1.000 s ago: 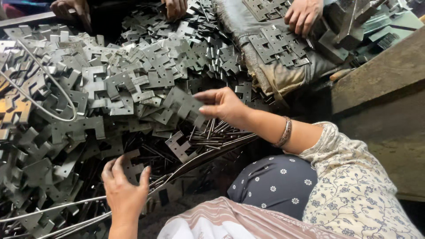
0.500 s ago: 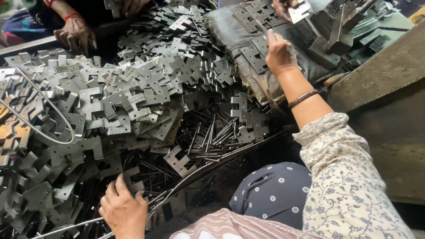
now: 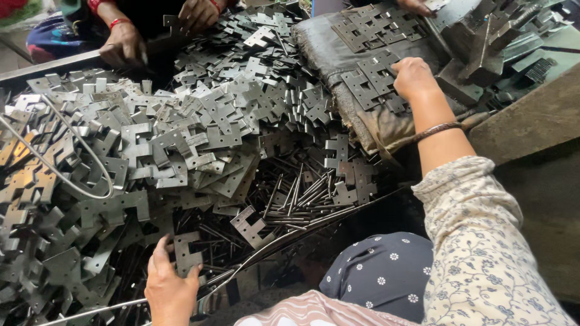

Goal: The person sorts metal plates and metal pins on a work table by picking them up and organizing them into a container.

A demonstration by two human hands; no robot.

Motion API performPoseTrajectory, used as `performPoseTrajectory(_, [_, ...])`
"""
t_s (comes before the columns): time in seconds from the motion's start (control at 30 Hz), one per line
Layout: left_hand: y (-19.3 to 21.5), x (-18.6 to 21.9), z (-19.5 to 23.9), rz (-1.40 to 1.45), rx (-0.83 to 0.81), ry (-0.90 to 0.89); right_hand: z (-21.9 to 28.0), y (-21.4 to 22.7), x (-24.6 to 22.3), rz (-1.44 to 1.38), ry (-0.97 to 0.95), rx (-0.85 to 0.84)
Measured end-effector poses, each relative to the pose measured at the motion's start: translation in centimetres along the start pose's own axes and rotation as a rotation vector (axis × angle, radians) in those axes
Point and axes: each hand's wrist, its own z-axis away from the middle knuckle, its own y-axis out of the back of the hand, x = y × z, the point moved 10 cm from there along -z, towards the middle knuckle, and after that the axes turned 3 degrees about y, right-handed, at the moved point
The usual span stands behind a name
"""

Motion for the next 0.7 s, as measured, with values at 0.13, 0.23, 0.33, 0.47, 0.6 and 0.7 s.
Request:
performPoseTrajectory(0.13, [0.8,-0.7,0.1,0.368,0.006,0.090,1.1,5.8,-4.5,-0.159,0.109,0.185])
performPoseTrajectory(0.23, [1.9,0.9,0.4,0.323,0.108,-0.152,2.6,8.6,-10.2,-0.175,0.240,0.140])
performPoseTrajectory(0.33, [1.8,1.4,1.3,0.253,0.186,-0.257,4.4,9.1,-19.3,-0.359,0.411,0.143])
performPoseTrajectory(0.47, [2.0,0.4,2.3,0.243,0.154,-0.226,7.9,6.8,-29.7,-0.604,0.469,-0.161])
performPoseTrajectory(0.6, [4.4,2.8,4.2,0.151,0.348,-0.461,11.9,6.9,-36.3,-0.551,0.677,-0.365])
performPoseTrajectory(0.7, [4.8,1.0,3.7,0.319,0.249,-0.298,12.1,8.9,-36.6,-0.612,0.765,-0.268])
